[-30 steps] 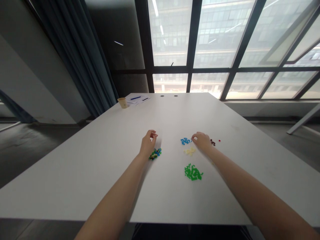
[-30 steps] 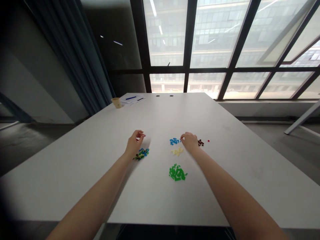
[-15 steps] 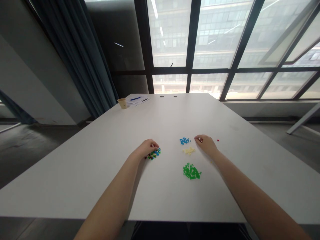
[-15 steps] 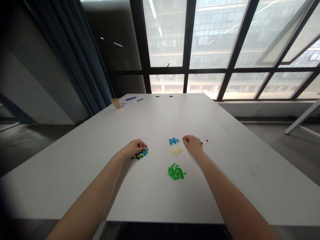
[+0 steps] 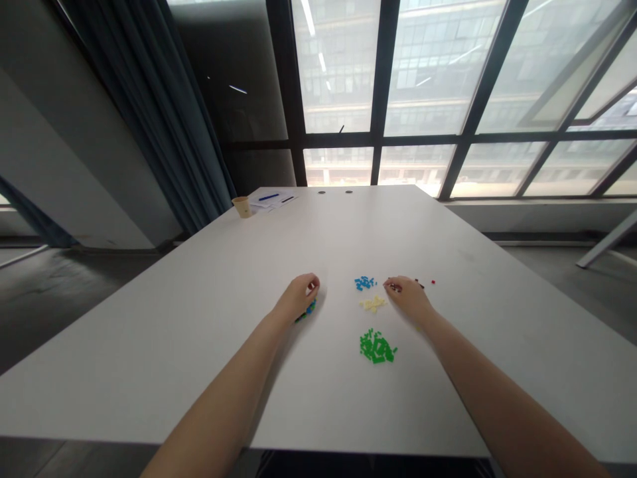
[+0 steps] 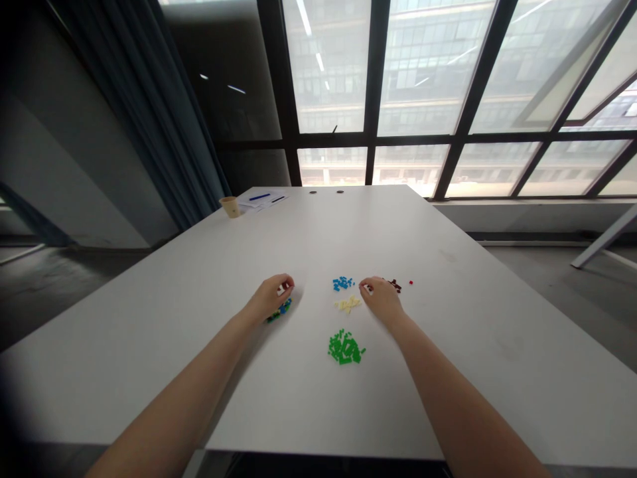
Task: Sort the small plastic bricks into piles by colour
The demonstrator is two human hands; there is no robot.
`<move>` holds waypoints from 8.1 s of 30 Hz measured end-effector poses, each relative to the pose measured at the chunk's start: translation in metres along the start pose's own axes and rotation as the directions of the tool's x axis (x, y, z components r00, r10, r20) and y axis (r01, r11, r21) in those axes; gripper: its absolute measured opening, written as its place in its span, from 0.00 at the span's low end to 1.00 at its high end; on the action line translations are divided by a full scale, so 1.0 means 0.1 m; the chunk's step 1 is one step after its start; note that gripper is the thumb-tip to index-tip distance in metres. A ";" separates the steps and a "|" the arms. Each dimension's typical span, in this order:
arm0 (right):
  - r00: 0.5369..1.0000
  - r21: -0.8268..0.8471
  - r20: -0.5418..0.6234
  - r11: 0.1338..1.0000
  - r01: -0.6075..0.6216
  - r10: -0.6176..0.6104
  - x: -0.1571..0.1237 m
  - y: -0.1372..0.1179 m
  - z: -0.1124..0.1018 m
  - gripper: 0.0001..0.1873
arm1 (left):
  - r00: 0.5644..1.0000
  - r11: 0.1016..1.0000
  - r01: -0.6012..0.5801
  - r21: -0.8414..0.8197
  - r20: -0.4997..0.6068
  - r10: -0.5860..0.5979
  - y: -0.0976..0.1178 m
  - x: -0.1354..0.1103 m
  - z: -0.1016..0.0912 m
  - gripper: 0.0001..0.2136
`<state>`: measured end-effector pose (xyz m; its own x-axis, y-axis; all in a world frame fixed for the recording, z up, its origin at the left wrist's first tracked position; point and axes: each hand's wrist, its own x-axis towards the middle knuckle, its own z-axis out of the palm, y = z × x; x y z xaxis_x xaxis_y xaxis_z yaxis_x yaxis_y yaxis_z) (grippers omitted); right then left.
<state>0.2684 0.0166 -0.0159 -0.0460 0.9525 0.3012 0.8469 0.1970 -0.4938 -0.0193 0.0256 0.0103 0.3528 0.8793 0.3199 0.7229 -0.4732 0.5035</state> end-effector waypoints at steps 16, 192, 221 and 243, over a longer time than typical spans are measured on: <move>0.985 0.086 0.006 0.981 0.174 -0.175 -0.06 -0.19 -0.05 0.10 | 0.915 0.934 -0.157 -0.321 -0.404 0.015 0.69 -0.12 0.60 0.06; 0.946 -0.376 0.312 0.903 0.206 -0.086 0.09 -0.67 0.25 0.18 | 0.968 0.963 0.242 -0.116 0.095 -0.232 -0.32 0.07 -0.03 0.04; 0.928 -0.411 0.366 0.882 0.232 -0.074 0.04 -0.72 0.31 0.23 | 0.959 0.974 0.228 0.000 0.174 -0.224 -0.26 0.09 -0.04 0.13; 0.980 -0.364 0.151 0.914 0.176 -0.129 -0.14 -0.64 0.06 0.16 | 0.905 0.961 0.275 0.008 0.336 -0.262 -0.29 0.04 -0.04 0.07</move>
<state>0.2118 -0.0080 0.0068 -0.2341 0.9431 0.2360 0.9593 0.2635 -0.1014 -0.0412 0.0432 -0.0001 0.3292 0.9376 -0.1119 0.7970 -0.2123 0.5654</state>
